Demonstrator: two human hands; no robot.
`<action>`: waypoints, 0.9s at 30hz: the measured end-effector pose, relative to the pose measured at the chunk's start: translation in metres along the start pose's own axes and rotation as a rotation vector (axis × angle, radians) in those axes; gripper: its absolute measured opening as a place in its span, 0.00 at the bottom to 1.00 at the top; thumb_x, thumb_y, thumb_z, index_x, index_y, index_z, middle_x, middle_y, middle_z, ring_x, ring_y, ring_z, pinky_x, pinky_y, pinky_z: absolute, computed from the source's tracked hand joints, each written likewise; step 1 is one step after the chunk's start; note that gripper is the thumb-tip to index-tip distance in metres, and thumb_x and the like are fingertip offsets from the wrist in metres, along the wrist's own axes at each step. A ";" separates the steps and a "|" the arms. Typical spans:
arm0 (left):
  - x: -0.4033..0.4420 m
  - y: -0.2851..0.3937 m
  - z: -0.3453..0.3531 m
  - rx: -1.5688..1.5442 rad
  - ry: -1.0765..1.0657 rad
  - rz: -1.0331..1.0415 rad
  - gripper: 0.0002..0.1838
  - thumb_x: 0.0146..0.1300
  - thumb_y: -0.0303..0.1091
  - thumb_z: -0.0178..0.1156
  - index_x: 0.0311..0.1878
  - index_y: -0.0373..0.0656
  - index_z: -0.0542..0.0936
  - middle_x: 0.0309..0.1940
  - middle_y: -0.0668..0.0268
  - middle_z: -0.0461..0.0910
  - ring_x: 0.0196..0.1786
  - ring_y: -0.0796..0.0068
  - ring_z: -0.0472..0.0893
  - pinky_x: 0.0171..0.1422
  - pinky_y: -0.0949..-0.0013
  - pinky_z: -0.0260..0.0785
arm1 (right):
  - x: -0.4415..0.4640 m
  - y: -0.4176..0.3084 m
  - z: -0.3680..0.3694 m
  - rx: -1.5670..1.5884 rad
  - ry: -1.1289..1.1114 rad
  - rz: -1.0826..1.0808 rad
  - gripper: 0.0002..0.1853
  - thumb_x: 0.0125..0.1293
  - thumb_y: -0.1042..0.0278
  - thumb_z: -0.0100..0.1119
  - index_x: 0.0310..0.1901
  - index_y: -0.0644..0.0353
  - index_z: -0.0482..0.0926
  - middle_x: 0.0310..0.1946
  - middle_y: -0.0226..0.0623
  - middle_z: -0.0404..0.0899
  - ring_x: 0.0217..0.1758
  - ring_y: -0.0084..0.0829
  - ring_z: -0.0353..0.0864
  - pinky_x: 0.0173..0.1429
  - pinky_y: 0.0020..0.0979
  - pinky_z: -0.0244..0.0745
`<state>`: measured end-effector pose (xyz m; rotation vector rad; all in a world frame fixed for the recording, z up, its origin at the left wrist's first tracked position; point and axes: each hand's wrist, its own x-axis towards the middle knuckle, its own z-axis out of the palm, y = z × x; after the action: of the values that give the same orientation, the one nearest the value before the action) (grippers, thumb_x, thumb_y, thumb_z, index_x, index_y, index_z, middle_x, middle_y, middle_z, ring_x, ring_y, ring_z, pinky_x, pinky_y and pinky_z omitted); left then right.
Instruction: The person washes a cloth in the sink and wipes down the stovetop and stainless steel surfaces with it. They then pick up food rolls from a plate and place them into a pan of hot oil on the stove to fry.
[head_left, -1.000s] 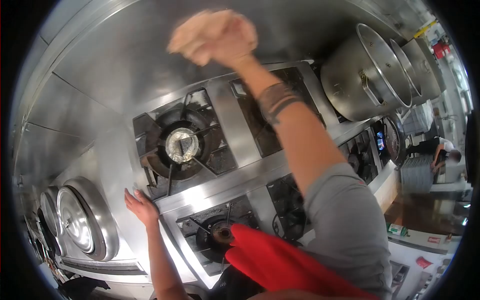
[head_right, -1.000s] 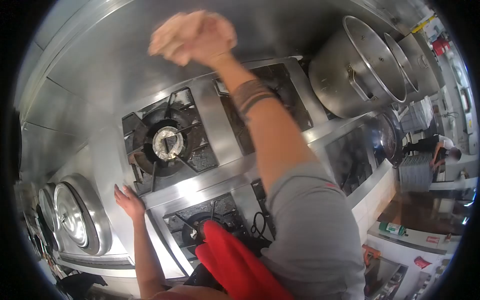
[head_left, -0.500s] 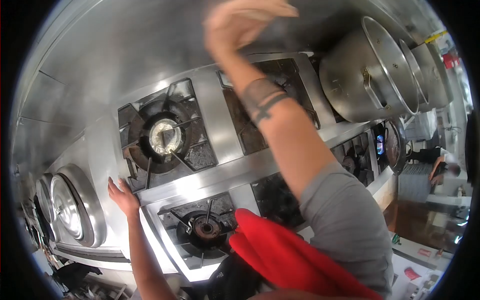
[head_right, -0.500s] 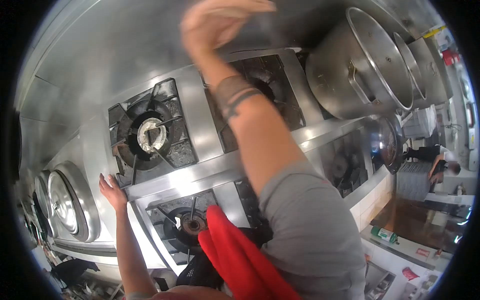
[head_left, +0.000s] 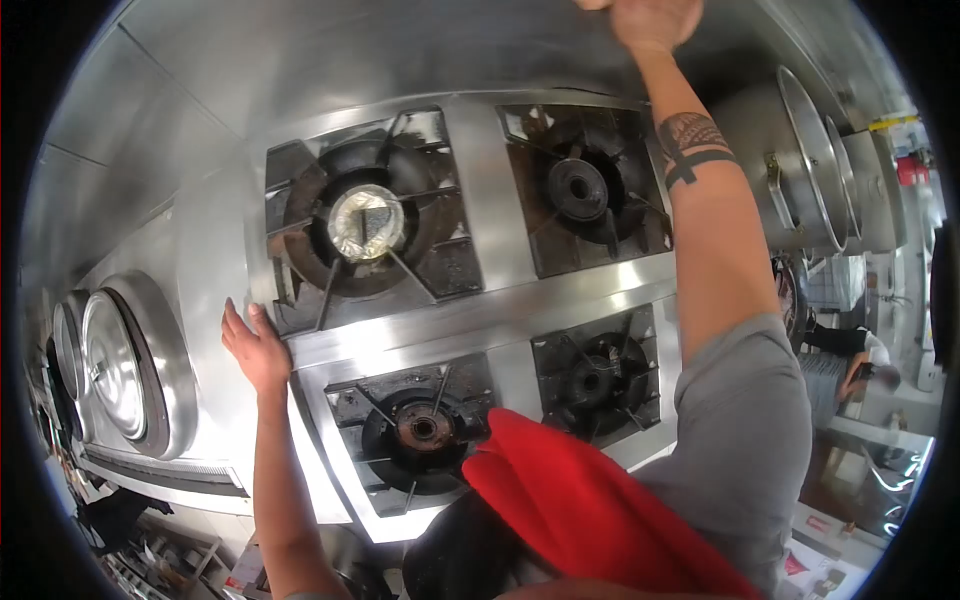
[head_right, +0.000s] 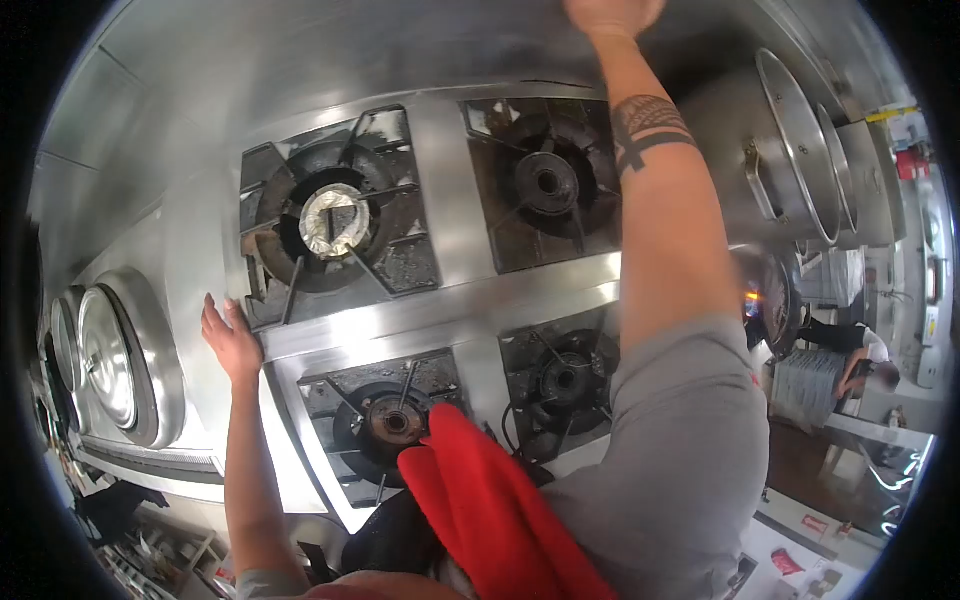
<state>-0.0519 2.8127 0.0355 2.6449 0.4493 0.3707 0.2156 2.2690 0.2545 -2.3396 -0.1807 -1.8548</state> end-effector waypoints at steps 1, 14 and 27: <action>-0.001 0.000 -0.001 -0.012 -0.010 0.012 0.32 0.80 0.49 0.48 0.75 0.32 0.63 0.70 0.43 0.67 0.73 0.42 0.63 0.76 0.49 0.57 | -0.019 0.013 0.032 0.041 0.509 0.009 0.27 0.72 0.41 0.47 0.42 0.60 0.84 0.39 0.44 0.86 0.46 0.43 0.85 0.53 0.45 0.77; 0.000 -0.001 -0.002 -0.029 -0.056 -0.026 0.34 0.80 0.53 0.45 0.76 0.33 0.62 0.73 0.43 0.62 0.76 0.43 0.60 0.79 0.49 0.53 | -0.149 -0.358 0.147 0.906 -0.429 1.164 0.15 0.66 0.74 0.54 0.52 0.73 0.72 0.51 0.50 0.79 0.59 0.44 0.79 0.64 0.44 0.72; -0.001 -0.006 0.004 -0.009 -0.065 -0.002 0.34 0.80 0.51 0.47 0.77 0.35 0.61 0.73 0.46 0.64 0.75 0.44 0.61 0.80 0.50 0.53 | -0.028 0.018 0.022 0.077 -0.326 0.426 0.22 0.73 0.51 0.51 0.47 0.66 0.81 0.43 0.45 0.84 0.46 0.42 0.83 0.48 0.48 0.75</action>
<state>-0.0533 2.8163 0.0294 2.6391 0.4282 0.2840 0.2334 2.2551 0.2217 -2.3777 0.1948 -1.2492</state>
